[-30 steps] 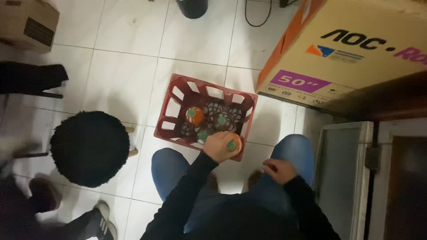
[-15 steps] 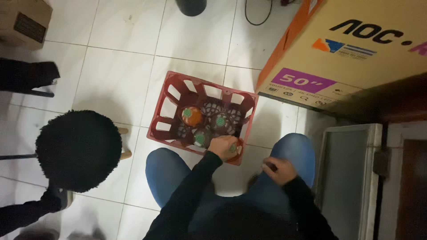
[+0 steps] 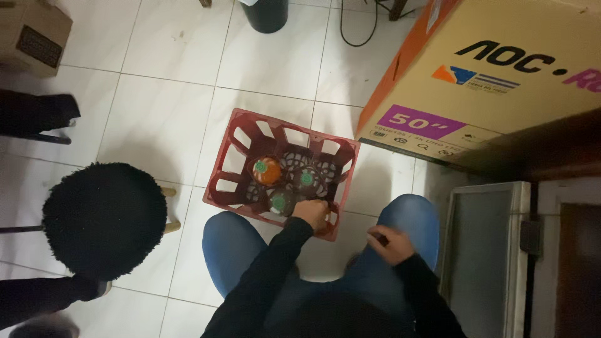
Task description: The person picks up plastic bottles from a wooden counter and places them into a red plastic crate on the floor, then picks up the full crate.
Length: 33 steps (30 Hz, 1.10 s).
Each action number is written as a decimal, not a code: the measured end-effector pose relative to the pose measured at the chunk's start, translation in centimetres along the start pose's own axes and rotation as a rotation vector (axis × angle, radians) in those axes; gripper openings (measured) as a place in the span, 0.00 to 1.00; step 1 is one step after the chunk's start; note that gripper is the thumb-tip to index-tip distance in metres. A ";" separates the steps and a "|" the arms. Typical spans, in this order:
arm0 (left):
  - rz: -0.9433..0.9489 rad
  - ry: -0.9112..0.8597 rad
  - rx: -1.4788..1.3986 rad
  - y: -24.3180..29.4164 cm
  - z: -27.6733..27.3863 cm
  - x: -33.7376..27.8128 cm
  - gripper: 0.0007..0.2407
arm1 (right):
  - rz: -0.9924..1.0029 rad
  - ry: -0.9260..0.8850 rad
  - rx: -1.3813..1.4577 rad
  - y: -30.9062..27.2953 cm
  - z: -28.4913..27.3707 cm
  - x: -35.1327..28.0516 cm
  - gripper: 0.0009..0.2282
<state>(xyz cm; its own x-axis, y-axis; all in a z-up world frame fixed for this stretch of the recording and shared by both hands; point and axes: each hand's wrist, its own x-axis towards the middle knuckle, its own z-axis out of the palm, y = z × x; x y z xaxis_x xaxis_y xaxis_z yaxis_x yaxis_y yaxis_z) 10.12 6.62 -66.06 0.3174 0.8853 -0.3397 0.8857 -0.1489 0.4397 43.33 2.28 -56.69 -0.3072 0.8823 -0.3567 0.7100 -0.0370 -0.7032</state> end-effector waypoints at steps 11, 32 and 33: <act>-0.187 -0.103 0.029 2.9 -6.1 -2.5 0.15 | -0.030 0.027 -0.026 0.7 1.1 0.9 0.09; 0.062 -0.032 -0.042 24.8 -43.5 -24.9 0.21 | 0.358 -0.194 -0.315 -23.8 -17.5 -22.2 0.11; 0.091 -0.036 -0.064 25.9 -44.7 -25.7 0.20 | 0.319 -0.150 -0.415 -22.5 -16.9 -22.8 0.09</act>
<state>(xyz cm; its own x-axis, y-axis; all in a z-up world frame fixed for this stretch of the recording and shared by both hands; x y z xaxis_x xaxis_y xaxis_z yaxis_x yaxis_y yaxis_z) 9.78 -0.34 -8.73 0.4083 0.8529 -0.3255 0.8297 -0.1980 0.5219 45.09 -9.06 -22.37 -0.1011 0.7796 -0.6181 0.9641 -0.0766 -0.2542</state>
